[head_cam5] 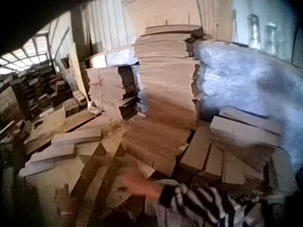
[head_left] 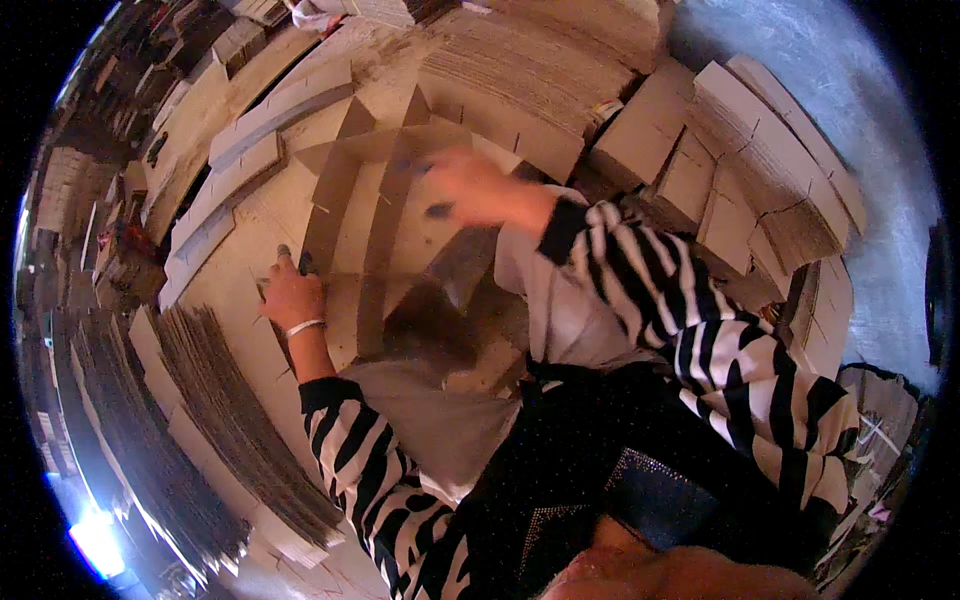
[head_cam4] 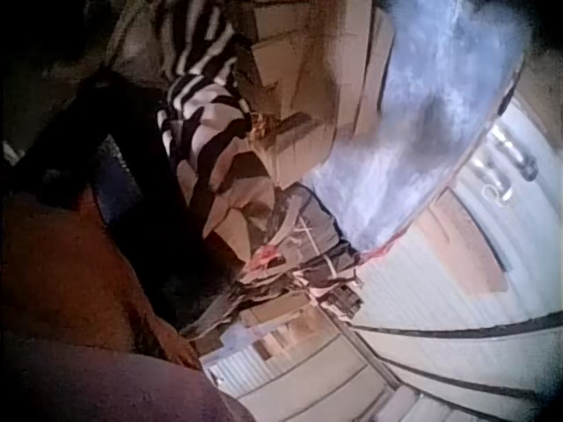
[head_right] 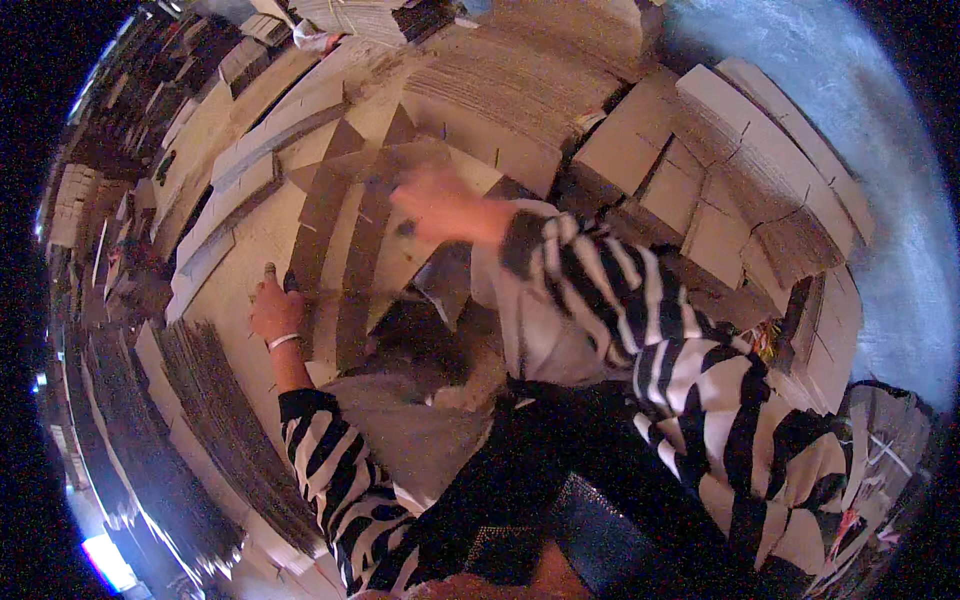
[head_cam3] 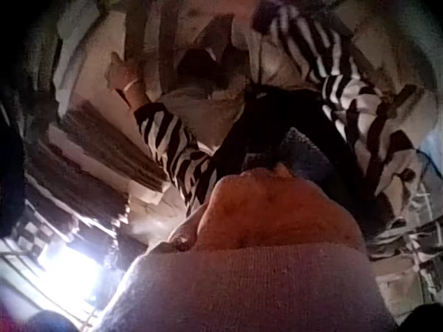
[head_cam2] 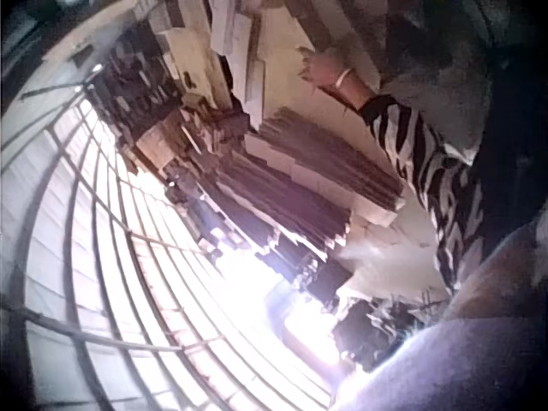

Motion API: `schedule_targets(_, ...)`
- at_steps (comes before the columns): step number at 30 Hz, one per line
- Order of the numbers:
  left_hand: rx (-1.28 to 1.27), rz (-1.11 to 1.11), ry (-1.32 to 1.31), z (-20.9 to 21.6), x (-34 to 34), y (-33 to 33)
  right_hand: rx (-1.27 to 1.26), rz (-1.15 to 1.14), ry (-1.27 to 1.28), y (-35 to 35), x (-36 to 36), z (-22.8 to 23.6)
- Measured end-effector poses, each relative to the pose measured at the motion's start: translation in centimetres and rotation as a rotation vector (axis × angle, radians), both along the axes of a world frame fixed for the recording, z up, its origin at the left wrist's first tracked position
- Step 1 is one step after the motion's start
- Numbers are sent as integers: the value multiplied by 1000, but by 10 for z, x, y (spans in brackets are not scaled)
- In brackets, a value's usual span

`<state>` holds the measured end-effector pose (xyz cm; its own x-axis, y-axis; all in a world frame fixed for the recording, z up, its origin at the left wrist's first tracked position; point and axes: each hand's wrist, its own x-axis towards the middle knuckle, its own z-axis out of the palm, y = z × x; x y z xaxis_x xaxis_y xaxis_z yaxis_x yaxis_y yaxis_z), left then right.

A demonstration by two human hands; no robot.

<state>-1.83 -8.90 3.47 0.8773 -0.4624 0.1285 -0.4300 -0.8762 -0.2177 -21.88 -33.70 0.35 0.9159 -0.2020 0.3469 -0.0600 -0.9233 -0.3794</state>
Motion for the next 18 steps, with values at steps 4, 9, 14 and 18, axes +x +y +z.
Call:
schedule_targets(4, -107, 5, 85, -15, 5, -10, -172, -563, 245, -93, -80, -16)
schedule_targets(9, -173, -30, 142, -48, 36, 5, -492, -494, 77, -138, -98, -35)
schedule_targets(14, -145, 51, 167, -37, 46, 39, -25, -483, -92, -88, -36, 54)
schedule_targets(18, -148, 49, 180, -44, 39, 25, 313, -116, -205, -21, 29, 57)
